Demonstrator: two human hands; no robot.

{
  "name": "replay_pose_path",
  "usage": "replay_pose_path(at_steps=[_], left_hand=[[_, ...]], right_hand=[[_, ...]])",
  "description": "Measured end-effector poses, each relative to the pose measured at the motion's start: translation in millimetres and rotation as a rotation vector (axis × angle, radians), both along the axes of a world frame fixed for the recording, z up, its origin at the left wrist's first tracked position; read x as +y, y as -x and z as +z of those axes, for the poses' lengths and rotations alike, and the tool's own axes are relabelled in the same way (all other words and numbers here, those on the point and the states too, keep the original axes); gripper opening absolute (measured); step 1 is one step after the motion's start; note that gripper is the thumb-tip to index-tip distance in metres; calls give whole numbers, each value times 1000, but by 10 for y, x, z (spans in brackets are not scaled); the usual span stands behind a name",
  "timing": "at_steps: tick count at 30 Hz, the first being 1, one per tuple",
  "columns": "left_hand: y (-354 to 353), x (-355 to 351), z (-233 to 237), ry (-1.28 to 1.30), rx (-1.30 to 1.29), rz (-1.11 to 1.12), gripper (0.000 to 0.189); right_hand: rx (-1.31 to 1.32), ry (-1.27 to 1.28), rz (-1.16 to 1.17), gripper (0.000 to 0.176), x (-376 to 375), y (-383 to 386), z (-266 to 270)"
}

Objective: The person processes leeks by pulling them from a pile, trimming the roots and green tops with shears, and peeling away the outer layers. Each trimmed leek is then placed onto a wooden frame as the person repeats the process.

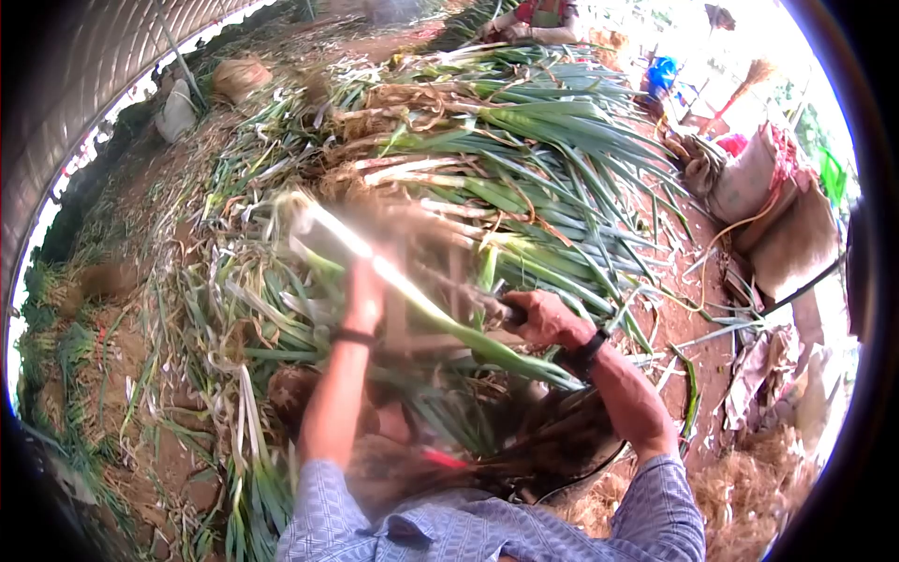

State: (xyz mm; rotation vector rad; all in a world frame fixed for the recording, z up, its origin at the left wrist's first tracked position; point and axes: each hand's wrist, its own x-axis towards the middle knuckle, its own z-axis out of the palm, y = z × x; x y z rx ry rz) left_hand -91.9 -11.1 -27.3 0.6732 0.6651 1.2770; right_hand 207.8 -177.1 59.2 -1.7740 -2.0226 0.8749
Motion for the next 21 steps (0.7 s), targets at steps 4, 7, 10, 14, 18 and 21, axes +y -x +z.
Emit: replay_pose_path(at_steps=[4,7,10,14,18,21], left_hand=[[255,260,582,-167,25,127,6],[55,-158,-222,22,325,86,9],[130,-449,-1287,350,162,65,28],[546,-256,-1223,204,108,378,26],[1665,433,9,34,357,738,26],[2571,478,1097,-303,627,857,24]], right_hand=[[48,-82,152,37,-45,-177,-244],[-41,-77,281,43,-47,-149,-282],[-70,14,242,44,-38,-112,-370],[-126,75,255,27,-72,-67,-389],[-132,21,243,36,-107,-79,-199],[-57,-28,215,41,-112,-155,-129]])
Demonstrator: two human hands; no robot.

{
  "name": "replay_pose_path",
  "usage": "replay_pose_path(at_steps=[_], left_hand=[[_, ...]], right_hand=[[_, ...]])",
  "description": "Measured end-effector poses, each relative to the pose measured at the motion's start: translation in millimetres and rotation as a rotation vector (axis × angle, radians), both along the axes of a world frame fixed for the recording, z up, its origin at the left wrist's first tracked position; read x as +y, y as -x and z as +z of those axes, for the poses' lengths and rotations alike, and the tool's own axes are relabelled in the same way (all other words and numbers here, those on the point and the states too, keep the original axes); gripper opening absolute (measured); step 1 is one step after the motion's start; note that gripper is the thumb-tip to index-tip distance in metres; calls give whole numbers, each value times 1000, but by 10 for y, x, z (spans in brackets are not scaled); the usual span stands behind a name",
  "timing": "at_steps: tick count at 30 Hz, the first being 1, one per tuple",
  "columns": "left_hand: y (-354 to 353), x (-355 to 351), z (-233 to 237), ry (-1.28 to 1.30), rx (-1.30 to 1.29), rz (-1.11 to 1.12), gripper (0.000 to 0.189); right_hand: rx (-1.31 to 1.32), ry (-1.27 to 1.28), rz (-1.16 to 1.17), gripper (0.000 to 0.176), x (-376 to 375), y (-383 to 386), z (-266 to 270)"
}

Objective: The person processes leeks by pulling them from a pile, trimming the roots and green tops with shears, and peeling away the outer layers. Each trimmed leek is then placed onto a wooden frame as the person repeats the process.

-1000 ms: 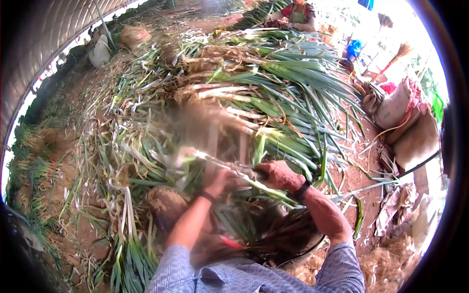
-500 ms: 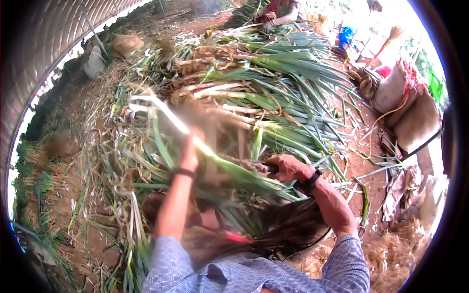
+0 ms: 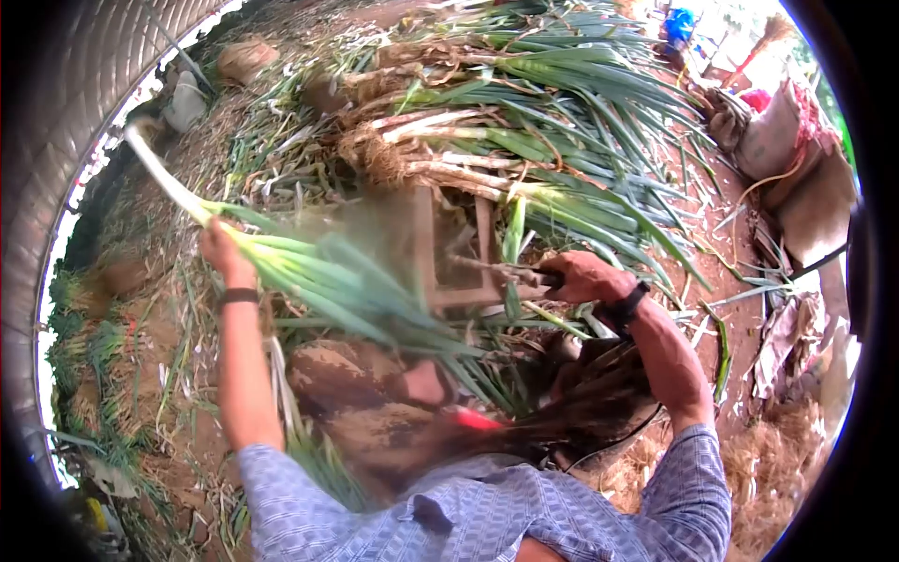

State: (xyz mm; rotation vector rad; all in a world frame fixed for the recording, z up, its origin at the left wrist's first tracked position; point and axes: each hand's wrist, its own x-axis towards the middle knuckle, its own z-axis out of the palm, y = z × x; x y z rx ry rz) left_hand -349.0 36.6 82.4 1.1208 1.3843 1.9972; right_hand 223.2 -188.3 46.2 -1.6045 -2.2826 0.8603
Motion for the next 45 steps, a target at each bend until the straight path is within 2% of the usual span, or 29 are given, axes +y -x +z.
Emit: replay_pose_path(at_steps=[2,4,8,10,11,13,15,16,17,18,19,21,22,23,24,25,26,29,31,35,36,38,40,41,43,45], left_hand=[[417,-142,625,-90,91,116,28],[844,-387,1105,-15,209,201,28],[1885,-896,1238,200,705,302,31],[2336,-1181,931,293,878,279,35],[2359,-1398,763,343,1073,361,36],[2797,-1569,29,266,1435,643,42],[2812,-1554,-487,263,1262,598,46],[2305,-1601,-466,390,935,336,47],[1656,-1573,-352,443,635,148,45],[949,-1571,-178,495,327,-48,43],[283,-1570,6,488,222,-223,42],[-989,-1713,465,398,15,-588,44],[-1542,-1857,749,314,-87,-769,46],[-1961,-2008,1021,251,-93,-998,51],[-2318,-2169,1203,208,-225,-1162,65],[-2621,-2346,1442,211,-313,-1257,63],[-2871,-2459,1578,102,-376,-1391,51],[-3294,-2597,1827,-88,-496,-1709,45],[-3441,-2608,1892,-180,-519,-1841,42],[-3589,-2543,1965,-336,-474,-1991,34],[-3613,-2509,1948,-376,-443,-2001,32],[-3640,-2459,1972,-462,-368,-2029,28],[-3678,-2361,1902,-466,-265,-2020,24],[-3722,-2308,1830,-462,-191,-2018,22],[-3850,-2166,1526,-340,26,-1968,18],[-3971,-1964,881,-7,238,-1872,14]], right_hand=[[-38,45,-3,41,54,-97,-118],[-83,31,4,37,96,-138,-181],[-19,89,-25,28,117,-134,-192],[-10,119,-44,27,130,-109,-145],[-5,121,-38,27,135,-108,-147],[2,164,-56,27,138,-60,-95],[-4,163,-53,29,178,-136,-194],[6,152,-53,31,182,-183,-240],[-57,195,-61,35,203,-126,-99],[-75,210,-43,35,237,-176,-190],[-151,284,-104,36,261,-91,-99],[-112,247,-99,51,341,-261,-512],[-230,283,-128,61,337,-111,-224],[-202,259,-106,60,335,-180,-300],[-138,249,-87,47,306,-165,-165],[-172,244,-106,31,285,-187,-214],[-159,257,-138,24,289,-229,-308],[-118,227,-155,27,244,-311,-288],[-41,197,-155,31,213,-354,-270],[-80,264,-173,36,244,-406,-266],[-2,265,-205,46,274,-434,-282],[24,149,-255,45,252,-519,-300],[-79,231,-260,43,346,-542,-389],[28,100,-302,38,310,-516,-337],[-35,100,-383,32,350,-459,-198],[-78,130,-449,31,388,-432,-110]])
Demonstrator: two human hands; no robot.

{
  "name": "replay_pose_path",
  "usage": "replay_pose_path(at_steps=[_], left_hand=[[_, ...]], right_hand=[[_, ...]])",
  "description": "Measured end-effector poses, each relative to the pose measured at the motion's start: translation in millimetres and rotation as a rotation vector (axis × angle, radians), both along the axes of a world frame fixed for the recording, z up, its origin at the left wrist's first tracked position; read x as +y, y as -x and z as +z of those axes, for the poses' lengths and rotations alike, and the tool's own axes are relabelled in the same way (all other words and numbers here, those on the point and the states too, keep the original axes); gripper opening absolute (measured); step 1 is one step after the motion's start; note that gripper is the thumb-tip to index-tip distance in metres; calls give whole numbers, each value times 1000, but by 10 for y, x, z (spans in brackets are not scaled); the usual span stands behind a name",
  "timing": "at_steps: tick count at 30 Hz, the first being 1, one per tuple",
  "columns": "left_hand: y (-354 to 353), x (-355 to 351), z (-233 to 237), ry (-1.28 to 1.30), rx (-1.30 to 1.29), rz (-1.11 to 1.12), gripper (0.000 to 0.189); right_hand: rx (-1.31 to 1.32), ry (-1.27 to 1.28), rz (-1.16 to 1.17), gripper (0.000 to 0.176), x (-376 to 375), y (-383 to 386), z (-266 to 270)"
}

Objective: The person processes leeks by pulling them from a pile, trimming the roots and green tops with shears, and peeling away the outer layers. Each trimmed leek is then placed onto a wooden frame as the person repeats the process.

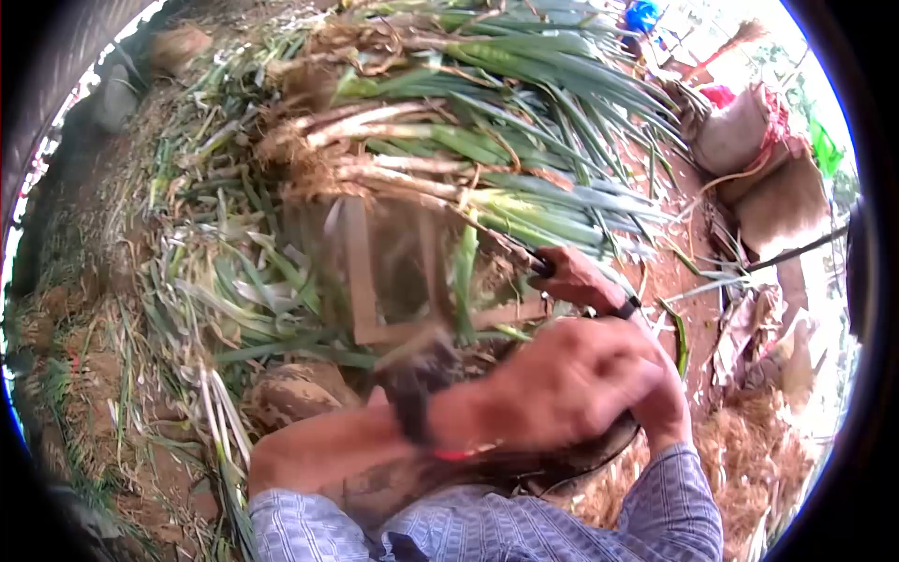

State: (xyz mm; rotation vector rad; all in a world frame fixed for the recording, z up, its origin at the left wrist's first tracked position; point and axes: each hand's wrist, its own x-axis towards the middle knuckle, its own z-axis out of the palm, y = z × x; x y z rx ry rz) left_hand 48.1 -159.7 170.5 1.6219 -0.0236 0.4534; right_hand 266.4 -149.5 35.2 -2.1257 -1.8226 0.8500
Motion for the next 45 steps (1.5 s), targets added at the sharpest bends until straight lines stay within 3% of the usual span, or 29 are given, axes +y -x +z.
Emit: replay_pose_path(at_steps=[1,2,3,7,9,10,13,16,17,19,20,25,26,27,30,33,35,38,41,45], left_hand=[[-84,119,-560,99,205,112,15],[-61,317,-1060,410,318,111,17],[48,551,-1076,488,496,206,19],[310,1363,-2582,554,368,697,13],[331,1540,-2663,732,347,827,13],[320,1633,-2705,822,334,892,14],[142,1846,-2936,773,265,1053,15],[-31,2250,-3482,637,-15,1250,13],[-3,2249,-3146,834,136,1260,13],[3,2325,-3108,1067,-55,1244,14],[8,2364,-3100,1059,-14,1230,16],[-10,2410,-3162,1025,103,1165,27],[-51,2432,-3279,901,-66,1205,31],[8,2418,-3398,947,-66,1133,31],[188,2060,-3042,1088,-87,948,32],[446,2001,-3794,809,36,1065,33],[618,1874,-3782,702,196,1061,34],[822,1590,-3582,873,170,893,39],[826,1220,-3509,1166,-24,858,44],[775,1089,-3454,1219,-42,857,42]], right_hand=[[-4,21,-25,30,30,9,8],[9,-13,9,31,46,-20,-52],[2,-69,47,31,53,-4,-95],[-5,-92,-7,33,188,-2,-114],[-114,0,20,35,291,-101,-308],[-130,84,100,37,313,-26,-146],[-61,27,-7,37,366,-65,-168],[-111,119,18,36,352,-109,40],[-87,124,40,35,297,-177,-99],[-19,132,70,37,219,-256,-140],[-39,241,8,39,234,-262,-70],[-13,141,-35,38,120,-436,51],[2,129,-18,39,105,-467,69],[19,115,-1,40,87,-486,86],[95,134,93,42,8,-494,114],[57,185,165,42,-79,-376,189],[-25,200,180,41,-150,-219,278],[-97,175,206,36,-241,-132,203],[-147,122,288,35,-294,1,139],[-113,22,323,33,-301,154,-152]])
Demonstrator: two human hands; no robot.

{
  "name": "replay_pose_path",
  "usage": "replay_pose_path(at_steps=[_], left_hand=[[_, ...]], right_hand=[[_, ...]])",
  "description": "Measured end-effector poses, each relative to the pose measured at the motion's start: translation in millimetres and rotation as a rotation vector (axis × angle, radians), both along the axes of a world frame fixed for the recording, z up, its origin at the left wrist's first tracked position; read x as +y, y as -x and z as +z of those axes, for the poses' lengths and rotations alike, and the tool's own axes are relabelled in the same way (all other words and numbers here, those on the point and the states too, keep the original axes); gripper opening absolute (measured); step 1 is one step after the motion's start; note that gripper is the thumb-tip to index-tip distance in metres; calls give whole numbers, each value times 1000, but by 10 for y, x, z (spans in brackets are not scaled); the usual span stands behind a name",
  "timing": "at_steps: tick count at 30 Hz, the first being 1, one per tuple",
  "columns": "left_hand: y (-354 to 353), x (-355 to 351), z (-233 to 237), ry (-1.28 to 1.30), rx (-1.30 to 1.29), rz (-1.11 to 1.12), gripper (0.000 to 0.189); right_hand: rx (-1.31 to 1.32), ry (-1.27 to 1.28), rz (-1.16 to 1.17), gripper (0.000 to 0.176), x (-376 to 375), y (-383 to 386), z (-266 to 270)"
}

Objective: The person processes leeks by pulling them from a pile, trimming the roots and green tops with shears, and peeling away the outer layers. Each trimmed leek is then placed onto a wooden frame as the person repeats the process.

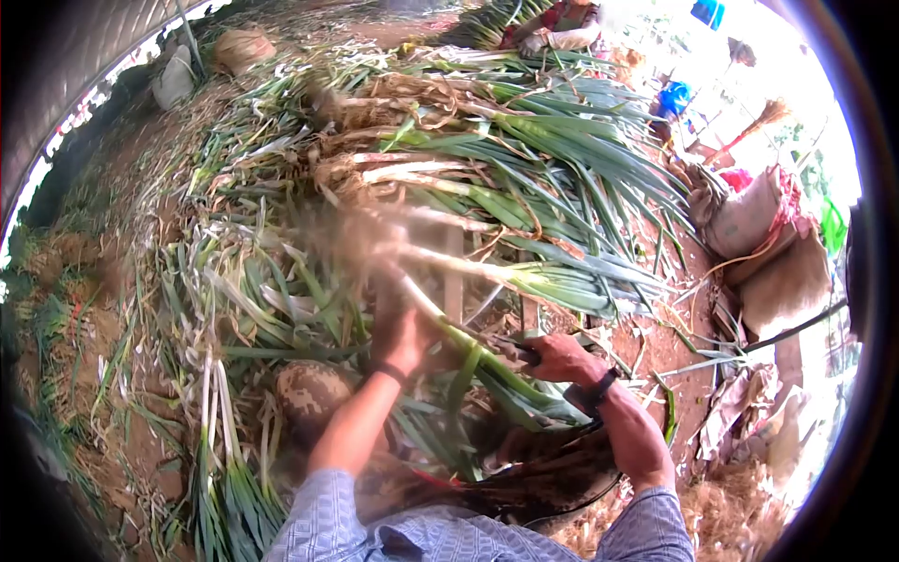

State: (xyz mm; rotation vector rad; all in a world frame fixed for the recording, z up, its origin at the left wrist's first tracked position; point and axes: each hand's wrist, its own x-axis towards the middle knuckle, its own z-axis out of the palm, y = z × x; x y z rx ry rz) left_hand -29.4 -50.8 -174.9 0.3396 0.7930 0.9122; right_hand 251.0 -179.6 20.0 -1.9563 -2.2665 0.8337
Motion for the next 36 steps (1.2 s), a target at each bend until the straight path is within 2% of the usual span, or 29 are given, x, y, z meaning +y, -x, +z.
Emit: replay_pose_path(at_steps=[1,4,8,9,10,11,13,15,18,21,23,24,26,27,31,33,36], left_hand=[[-13,-1,33,47,3,-9,34],[-66,-71,107,-23,66,40,26],[-59,-84,75,-211,213,8,21],[-78,14,-418,-348,276,28,21],[-92,52,-495,-480,342,57,20],[-65,61,-578,-391,298,60,20],[-77,-17,-137,-215,200,42,19],[-93,-51,54,-121,159,40,18],[-161,-54,57,-194,243,59,21],[-144,-108,245,-215,255,48,24],[-168,-67,37,-317,295,49,26],[-199,36,-495,-426,352,63,27],[-177,75,-521,-539,421,79,28],[-171,50,-544,-539,430,80,29],[-135,-149,449,-226,241,4,32],[-137,-135,264,-191,240,-19,31],[-146,-144,83,-247,210,6,28]], right_hand=[[20,-19,-26,33,39,46,-27],[-11,-54,-41,29,195,209,-60],[27,-113,2,28,443,401,-116],[25,-111,12,28,534,437,-107],[22,-111,20,28,605,472,-114],[-26,-66,0,29,675,515,-177],[-7,-68,-8,29,764,611,-162],[41,-34,-35,33,823,721,-17],[22,-101,-40,35,990,727,-304],[1,-67,-15,35,1090,824,-302],[-47,-32,-60,34,1183,837,-383],[-49,-44,-37,34,1179,863,-346],[-52,-70,8,33,1159,928,-243],[-34,-72,4,34,1169,929,-249],[-31,-78,-1,42,1107,808,-153],[-17,-23,34,54,1042,672,-155],[41,76,128,56,846,507,-43]])
